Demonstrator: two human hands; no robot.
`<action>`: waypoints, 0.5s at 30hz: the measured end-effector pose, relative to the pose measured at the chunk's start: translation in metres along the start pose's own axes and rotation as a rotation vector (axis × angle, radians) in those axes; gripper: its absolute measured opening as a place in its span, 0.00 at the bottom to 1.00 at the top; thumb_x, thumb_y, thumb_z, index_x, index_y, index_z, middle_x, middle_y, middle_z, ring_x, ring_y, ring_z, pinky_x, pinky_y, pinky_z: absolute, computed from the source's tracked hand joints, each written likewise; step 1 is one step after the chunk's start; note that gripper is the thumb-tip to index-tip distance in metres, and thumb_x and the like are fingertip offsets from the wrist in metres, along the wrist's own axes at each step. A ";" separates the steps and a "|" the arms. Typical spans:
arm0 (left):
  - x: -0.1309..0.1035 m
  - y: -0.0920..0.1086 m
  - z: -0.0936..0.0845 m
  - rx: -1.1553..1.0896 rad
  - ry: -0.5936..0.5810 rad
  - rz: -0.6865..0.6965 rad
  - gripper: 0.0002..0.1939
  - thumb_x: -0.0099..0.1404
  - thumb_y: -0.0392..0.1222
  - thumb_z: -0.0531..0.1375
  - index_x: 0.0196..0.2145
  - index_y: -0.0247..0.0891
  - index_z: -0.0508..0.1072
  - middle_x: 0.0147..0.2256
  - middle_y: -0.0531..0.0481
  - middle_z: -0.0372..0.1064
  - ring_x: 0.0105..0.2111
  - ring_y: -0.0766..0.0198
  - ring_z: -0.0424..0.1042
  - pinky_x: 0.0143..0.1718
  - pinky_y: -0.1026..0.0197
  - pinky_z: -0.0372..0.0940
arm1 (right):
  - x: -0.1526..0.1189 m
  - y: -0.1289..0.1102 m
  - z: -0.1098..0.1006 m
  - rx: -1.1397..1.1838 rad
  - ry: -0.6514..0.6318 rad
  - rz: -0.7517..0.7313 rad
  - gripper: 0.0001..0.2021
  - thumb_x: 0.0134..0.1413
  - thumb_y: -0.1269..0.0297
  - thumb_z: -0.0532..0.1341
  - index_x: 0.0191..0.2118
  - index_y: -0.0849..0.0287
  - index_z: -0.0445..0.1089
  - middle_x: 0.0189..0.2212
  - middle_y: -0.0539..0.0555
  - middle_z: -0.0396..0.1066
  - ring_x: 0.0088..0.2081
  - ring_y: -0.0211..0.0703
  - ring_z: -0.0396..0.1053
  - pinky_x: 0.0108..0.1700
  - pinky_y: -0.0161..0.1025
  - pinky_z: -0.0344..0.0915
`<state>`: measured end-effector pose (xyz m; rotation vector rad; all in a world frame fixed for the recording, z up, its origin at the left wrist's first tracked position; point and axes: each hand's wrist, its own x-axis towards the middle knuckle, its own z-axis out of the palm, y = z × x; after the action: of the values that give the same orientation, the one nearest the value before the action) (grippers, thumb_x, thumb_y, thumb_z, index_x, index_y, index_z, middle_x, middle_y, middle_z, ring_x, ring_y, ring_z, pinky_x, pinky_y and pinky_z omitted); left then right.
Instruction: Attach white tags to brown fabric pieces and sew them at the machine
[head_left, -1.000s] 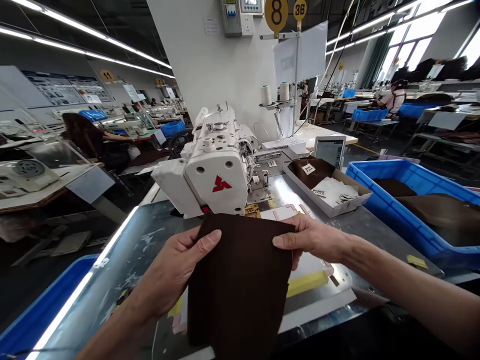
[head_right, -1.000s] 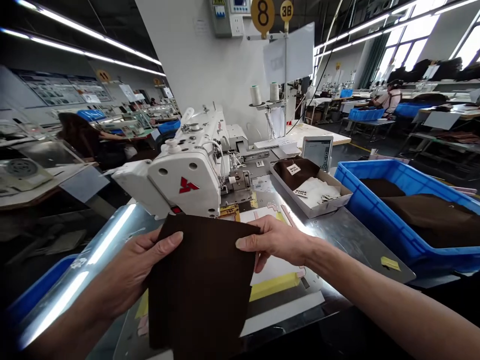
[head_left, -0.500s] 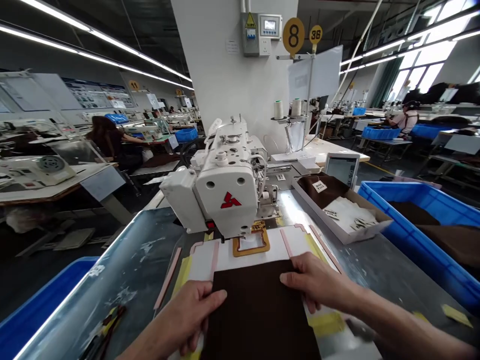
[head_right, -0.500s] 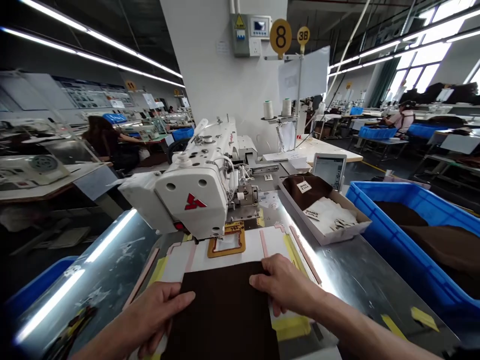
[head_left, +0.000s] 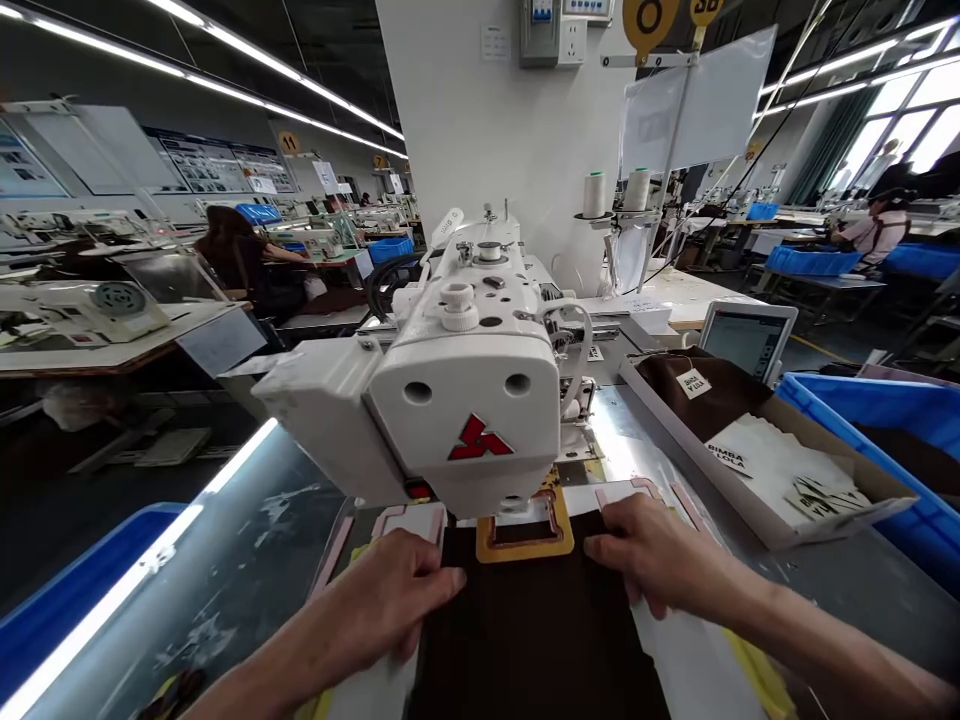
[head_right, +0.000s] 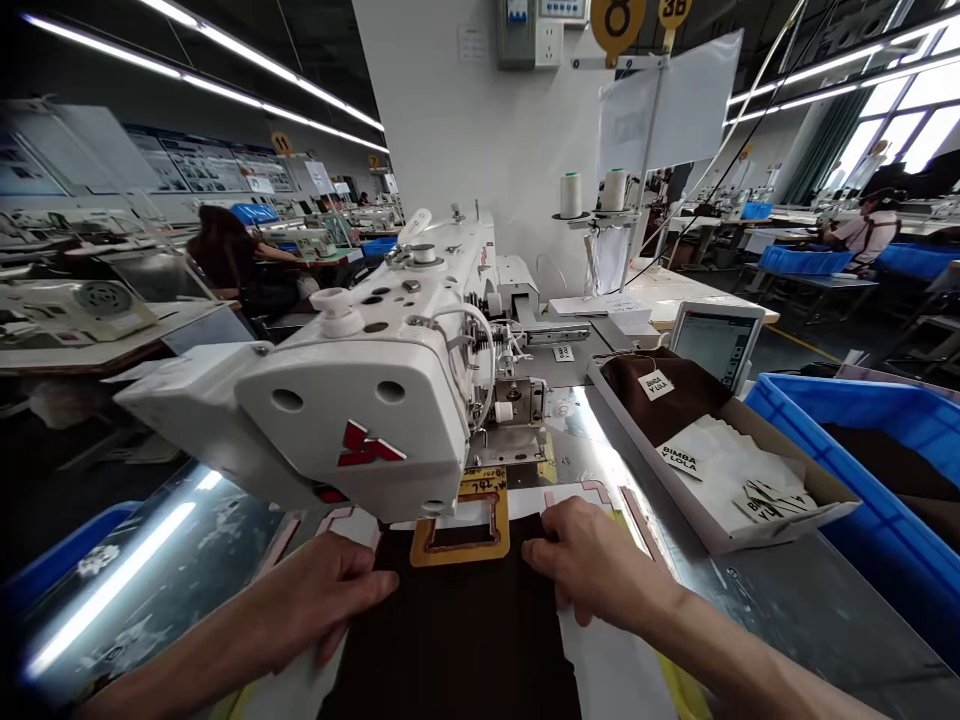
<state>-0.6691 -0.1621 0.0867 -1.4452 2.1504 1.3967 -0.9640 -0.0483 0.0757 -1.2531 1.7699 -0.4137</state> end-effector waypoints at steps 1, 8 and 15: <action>0.000 0.002 -0.002 -0.002 0.004 0.022 0.25 0.70 0.61 0.54 0.25 0.39 0.55 0.17 0.51 0.67 0.16 0.70 0.53 0.20 0.66 0.51 | 0.004 -0.001 -0.002 0.002 -0.006 -0.007 0.13 0.74 0.71 0.57 0.33 0.61 0.64 0.20 0.48 0.70 0.19 0.38 0.69 0.17 0.25 0.56; 0.015 0.002 -0.013 -0.067 0.063 0.088 0.21 0.71 0.59 0.55 0.29 0.40 0.63 0.17 0.51 0.69 0.18 0.63 0.65 0.21 0.64 0.54 | 0.027 -0.003 -0.012 -0.018 0.022 -0.011 0.14 0.71 0.69 0.59 0.30 0.60 0.63 0.19 0.49 0.67 0.20 0.43 0.71 0.20 0.29 0.58; 0.046 -0.013 -0.017 -0.034 0.321 0.148 0.32 0.68 0.50 0.58 0.08 0.41 0.61 0.15 0.46 0.67 0.24 0.56 0.70 0.39 0.57 0.62 | 0.045 -0.006 -0.009 -0.132 0.240 -0.107 0.20 0.79 0.65 0.59 0.29 0.59 0.62 0.20 0.48 0.66 0.21 0.42 0.68 0.21 0.35 0.58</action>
<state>-0.6767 -0.2051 0.0601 -1.6504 2.4836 1.3298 -0.9716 -0.0921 0.0641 -1.4453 1.9634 -0.5347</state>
